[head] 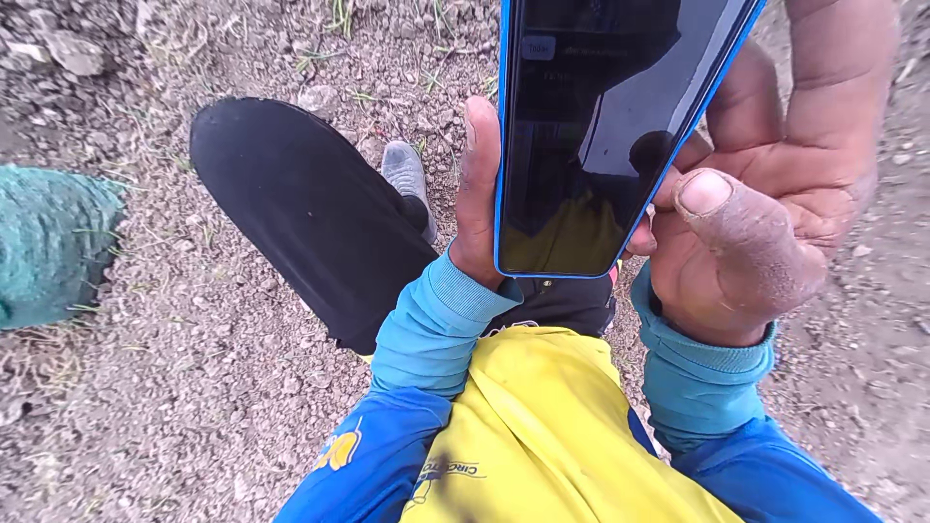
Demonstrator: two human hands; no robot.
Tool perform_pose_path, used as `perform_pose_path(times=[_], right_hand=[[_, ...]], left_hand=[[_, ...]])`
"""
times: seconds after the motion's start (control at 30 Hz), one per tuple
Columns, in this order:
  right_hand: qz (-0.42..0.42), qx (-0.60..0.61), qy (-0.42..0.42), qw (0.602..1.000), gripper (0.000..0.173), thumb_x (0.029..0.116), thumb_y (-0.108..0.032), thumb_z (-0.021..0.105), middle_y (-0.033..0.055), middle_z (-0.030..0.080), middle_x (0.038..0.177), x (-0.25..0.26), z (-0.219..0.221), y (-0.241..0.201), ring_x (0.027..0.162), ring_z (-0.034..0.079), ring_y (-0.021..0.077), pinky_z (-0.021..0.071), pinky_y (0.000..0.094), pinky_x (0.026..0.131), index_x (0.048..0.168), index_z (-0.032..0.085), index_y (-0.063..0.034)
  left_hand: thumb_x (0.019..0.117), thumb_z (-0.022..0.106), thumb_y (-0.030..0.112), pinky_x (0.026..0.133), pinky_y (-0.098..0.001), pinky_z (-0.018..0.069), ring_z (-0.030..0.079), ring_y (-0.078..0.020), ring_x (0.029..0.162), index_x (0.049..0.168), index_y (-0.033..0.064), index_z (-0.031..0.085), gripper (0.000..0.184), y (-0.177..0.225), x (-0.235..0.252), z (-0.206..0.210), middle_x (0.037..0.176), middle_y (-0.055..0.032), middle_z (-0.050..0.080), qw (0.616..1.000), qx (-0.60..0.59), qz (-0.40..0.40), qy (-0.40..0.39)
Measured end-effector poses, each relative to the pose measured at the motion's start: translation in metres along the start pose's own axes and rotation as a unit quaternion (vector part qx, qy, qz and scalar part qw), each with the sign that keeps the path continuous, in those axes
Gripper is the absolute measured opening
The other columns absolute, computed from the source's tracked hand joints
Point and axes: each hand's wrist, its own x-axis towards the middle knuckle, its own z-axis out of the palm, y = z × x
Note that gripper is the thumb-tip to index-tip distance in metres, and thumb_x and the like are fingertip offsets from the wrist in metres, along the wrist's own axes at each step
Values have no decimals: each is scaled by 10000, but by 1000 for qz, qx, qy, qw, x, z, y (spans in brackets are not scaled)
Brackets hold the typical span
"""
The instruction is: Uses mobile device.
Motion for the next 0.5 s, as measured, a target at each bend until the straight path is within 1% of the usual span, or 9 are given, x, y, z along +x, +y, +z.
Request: perform_pose_path(times=[0.07,0.17,0.23,0.27,0.3,0.37,0.43,0.47,0.5], right_hand=[[0,5,4,1000,512,929,-10,529,136,584,1342,-1,-1,0,1003,684,159,615,256,730,1390,315,55],[-3,7,2,1000,507,940,-21,532,137,583,1347,-3,-2,-1,1002,684,154,615,253,738,1395,328,71],[-12,1,4,1000,523,942,-20,531,150,582,1365,-3,-3,-1,1031,683,165,619,265,774,1410,329,97],[-15,-4,4,1000,522,942,-17,527,148,579,1364,-3,-4,-1,1044,680,165,618,273,796,1410,330,104],[-18,-9,5,1000,526,942,-19,531,145,582,1363,-4,-5,-1,1042,681,162,618,271,791,1413,332,108],[-22,-20,6,1000,532,947,-36,547,135,591,1354,-4,-6,-2,1000,689,149,617,250,729,1415,336,107],[-23,-24,4,999,544,943,-37,546,132,593,1363,-6,-8,-4,990,695,146,614,239,691,1424,335,106],[-23,-23,5,999,555,932,-26,538,137,591,1373,-6,-8,-4,975,696,145,606,228,654,1430,334,108],[-20,-21,4,1000,565,924,-15,532,140,585,1388,-7,-9,-4,950,696,140,593,218,614,1437,331,108]], left_hand=[[1077,339,482,1138,-484,421,510,-307,1376,1500,17,410,632,-10,-24,-41,1421,-215,549,999,-35,-19,22],[1075,335,486,1132,-477,427,517,-300,1368,1491,21,425,630,-11,-23,-40,1411,-211,558,999,-43,-21,22],[1081,400,460,1127,-417,438,539,-232,1344,1447,43,478,561,-1,1,2,1379,-153,594,1000,-2,-1,-11],[1000,551,478,1004,-360,539,674,-163,1134,1212,90,670,457,7,18,57,1136,-78,728,990,31,-1,137],[971,599,501,975,-330,555,687,-116,1078,1135,124,697,422,13,30,84,1069,-27,741,984,72,-4,165],[966,611,509,991,-340,546,676,-113,1095,1149,123,688,434,16,33,91,1086,-22,731,986,80,-13,146],[1001,563,453,1037,-380,522,659,-177,1180,1254,85,660,457,7,19,61,1195,-84,716,998,4,1,63],[1084,415,417,1148,-419,421,514,-230,1380,1472,56,468,533,-2,11,16,1435,-138,568,992,-22,25,-118],[1103,337,410,1168,-429,395,465,-245,1426,1521,53,398,554,-4,8,2,1492,-151,511,986,-25,33,-164]])
